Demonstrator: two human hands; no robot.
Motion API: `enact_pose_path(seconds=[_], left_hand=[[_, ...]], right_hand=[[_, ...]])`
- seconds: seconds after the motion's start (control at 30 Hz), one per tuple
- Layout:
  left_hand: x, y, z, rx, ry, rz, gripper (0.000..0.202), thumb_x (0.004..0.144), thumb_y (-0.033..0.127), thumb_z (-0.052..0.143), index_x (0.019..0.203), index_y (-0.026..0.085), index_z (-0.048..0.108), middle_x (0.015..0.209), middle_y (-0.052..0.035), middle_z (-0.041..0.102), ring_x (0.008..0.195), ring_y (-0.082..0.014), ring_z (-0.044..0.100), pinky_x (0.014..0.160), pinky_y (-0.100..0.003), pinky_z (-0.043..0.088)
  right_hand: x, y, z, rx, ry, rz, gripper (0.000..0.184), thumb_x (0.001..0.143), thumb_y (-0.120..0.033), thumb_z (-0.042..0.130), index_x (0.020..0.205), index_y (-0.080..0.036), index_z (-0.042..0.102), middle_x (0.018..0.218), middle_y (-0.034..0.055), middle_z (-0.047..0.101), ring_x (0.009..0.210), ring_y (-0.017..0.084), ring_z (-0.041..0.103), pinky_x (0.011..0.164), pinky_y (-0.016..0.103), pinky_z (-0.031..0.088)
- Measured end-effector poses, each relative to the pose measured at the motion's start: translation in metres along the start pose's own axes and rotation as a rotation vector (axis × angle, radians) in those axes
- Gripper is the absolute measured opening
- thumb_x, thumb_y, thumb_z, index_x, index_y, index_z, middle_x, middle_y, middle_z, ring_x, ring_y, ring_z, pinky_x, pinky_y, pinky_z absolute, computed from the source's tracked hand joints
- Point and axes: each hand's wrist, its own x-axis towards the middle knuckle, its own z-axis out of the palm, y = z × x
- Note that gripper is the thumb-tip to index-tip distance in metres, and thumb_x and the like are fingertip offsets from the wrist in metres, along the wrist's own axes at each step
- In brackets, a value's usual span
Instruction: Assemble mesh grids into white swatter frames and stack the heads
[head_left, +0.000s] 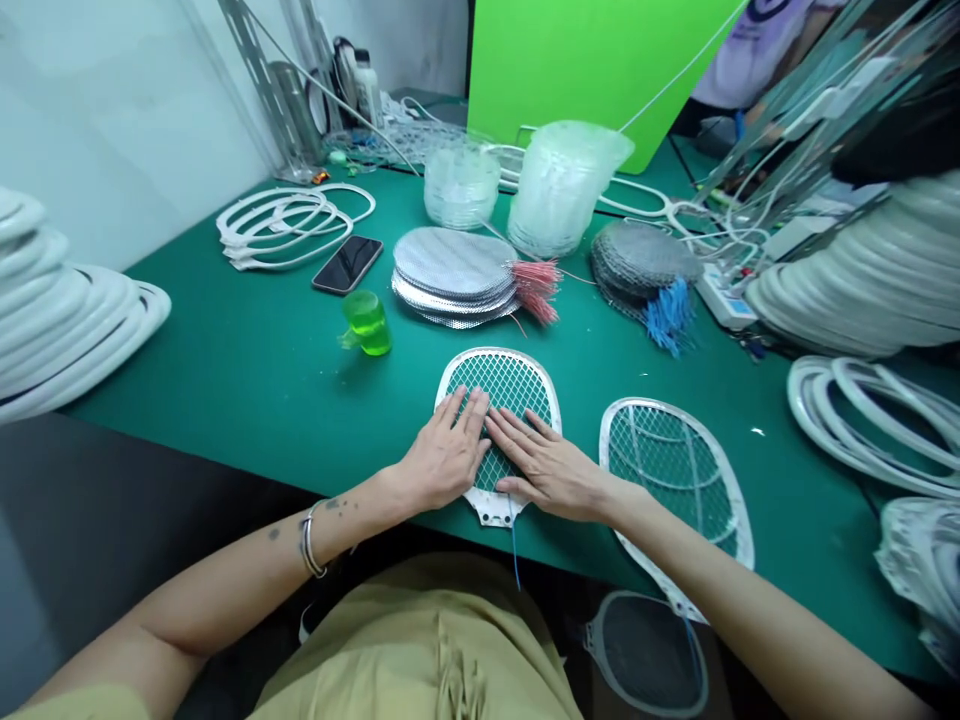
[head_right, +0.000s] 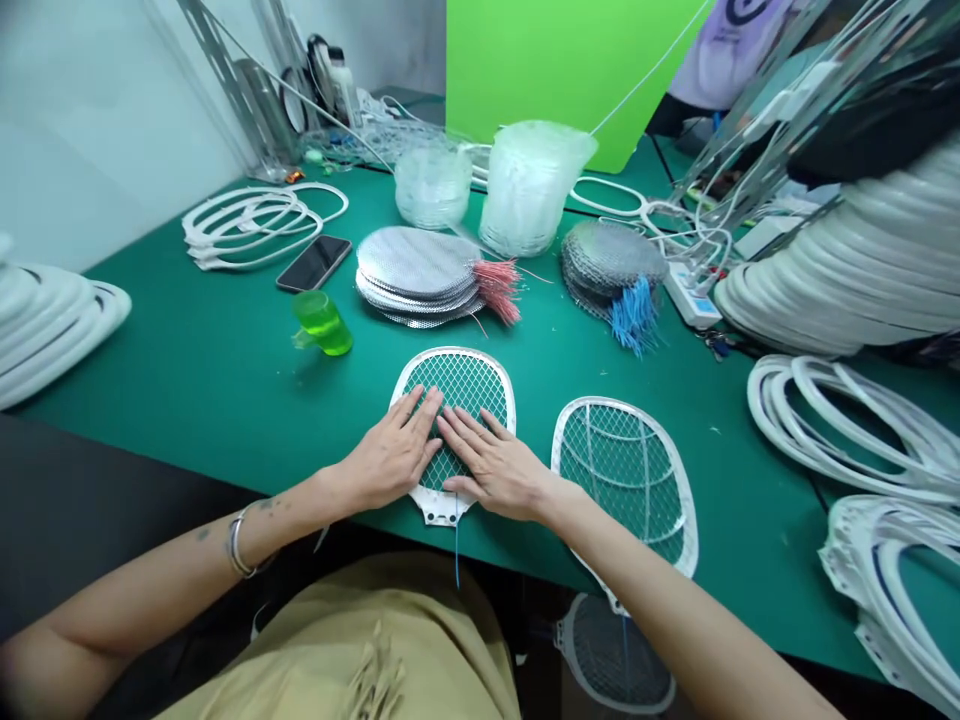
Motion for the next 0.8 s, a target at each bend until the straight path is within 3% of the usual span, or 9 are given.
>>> enact_pose_path(seconds=[0.1, 0.17, 0.23, 0.3, 0.37, 0.47, 0.63, 0.8], left_hand=[[-0.013, 0.007, -0.014, -0.122, 0.112, 0.077, 0.060, 0.098, 0.037, 0.037, 0.146, 0.002, 0.029, 0.153, -0.0207, 0.029, 0.145, -0.0298, 0.018, 0.118, -0.048, 0.024], [-0.028, 0.018, -0.017, -0.179, 0.165, 0.318, 0.054, 0.096, 0.039, 0.045, 0.141, 0.011, 0.040, 0.151, -0.0160, 0.037, 0.145, -0.0288, 0.022, 0.119, -0.052, 0.020], [-0.042, 0.031, -0.011, -0.200, 0.182, 0.560, 0.036, 0.095, 0.030, 0.050, 0.128, 0.018, 0.055, 0.142, -0.0112, 0.051, 0.141, -0.0265, 0.032, 0.119, -0.052, 0.020], [-0.053, 0.041, 0.001, -0.224, 0.240, 0.659, 0.024, 0.095, 0.017, 0.049, 0.114, 0.018, 0.064, 0.127, -0.0086, 0.064, 0.131, -0.0224, 0.047, 0.117, -0.046, 0.030], [-0.060, 0.045, 0.012, -0.290, 0.345, 0.657, 0.021, 0.094, 0.012, 0.049, 0.106, 0.014, 0.066, 0.112, -0.0082, 0.071, 0.118, -0.0197, 0.060, 0.111, -0.038, 0.041], [-0.064, 0.041, 0.020, -0.393, 0.426, 0.622, 0.022, 0.095, 0.013, 0.048, 0.108, 0.011, 0.066, 0.103, -0.0094, 0.074, 0.108, -0.0187, 0.066, 0.103, -0.033, 0.050], [-0.067, 0.034, 0.019, -0.418, 0.463, 0.611, 0.026, 0.097, 0.012, 0.042, 0.109, 0.011, 0.065, 0.102, -0.0099, 0.075, 0.108, -0.0191, 0.066, 0.099, -0.034, 0.053], [-0.070, 0.038, 0.024, -0.387, 0.485, 0.621, 0.023, 0.095, 0.012, 0.049, 0.112, 0.011, 0.064, 0.103, -0.0087, 0.075, 0.109, -0.0187, 0.066, 0.102, -0.033, 0.050]], right_hand=[[-0.001, 0.004, 0.010, 0.006, -0.045, 0.011, 0.071, 0.097, -0.056, 0.029, 0.153, -0.022, 0.001, 0.159, 0.0066, 0.006, 0.146, 0.022, 0.005, 0.118, 0.049, 0.007], [-0.003, 0.004, 0.007, 0.025, -0.079, 0.002, 0.069, 0.098, -0.055, 0.029, 0.153, -0.023, 0.002, 0.159, 0.0054, 0.003, 0.146, 0.023, 0.002, 0.118, 0.049, 0.006], [-0.003, 0.004, 0.001, 0.050, -0.111, -0.010, 0.066, 0.099, -0.052, 0.028, 0.153, -0.023, 0.004, 0.159, 0.0055, 0.002, 0.146, 0.023, 0.001, 0.118, 0.049, 0.005], [-0.002, 0.004, -0.006, 0.089, -0.137, 0.001, 0.064, 0.099, -0.052, 0.025, 0.153, -0.023, 0.006, 0.159, 0.0054, 0.001, 0.146, 0.023, 0.000, 0.118, 0.049, 0.004], [-0.002, 0.004, -0.010, 0.130, -0.161, 0.014, 0.064, 0.099, -0.054, 0.023, 0.153, -0.024, 0.006, 0.159, 0.0047, 0.001, 0.146, 0.022, 0.000, 0.118, 0.048, 0.003], [-0.003, 0.005, -0.012, 0.143, -0.159, -0.006, 0.074, 0.095, -0.062, 0.028, 0.153, -0.023, 0.003, 0.159, 0.0057, -0.002, 0.146, 0.023, -0.002, 0.118, 0.047, 0.001], [-0.005, 0.004, -0.011, 0.105, -0.132, -0.036, 0.071, 0.094, -0.063, 0.033, 0.153, -0.030, 0.010, 0.159, 0.0035, -0.002, 0.145, 0.025, -0.004, 0.117, 0.050, 0.002], [-0.005, 0.001, -0.007, 0.048, -0.068, -0.028, 0.072, 0.091, -0.065, 0.038, 0.151, -0.032, 0.019, 0.159, 0.0055, 0.007, 0.146, 0.025, 0.006, 0.117, 0.050, 0.006]])
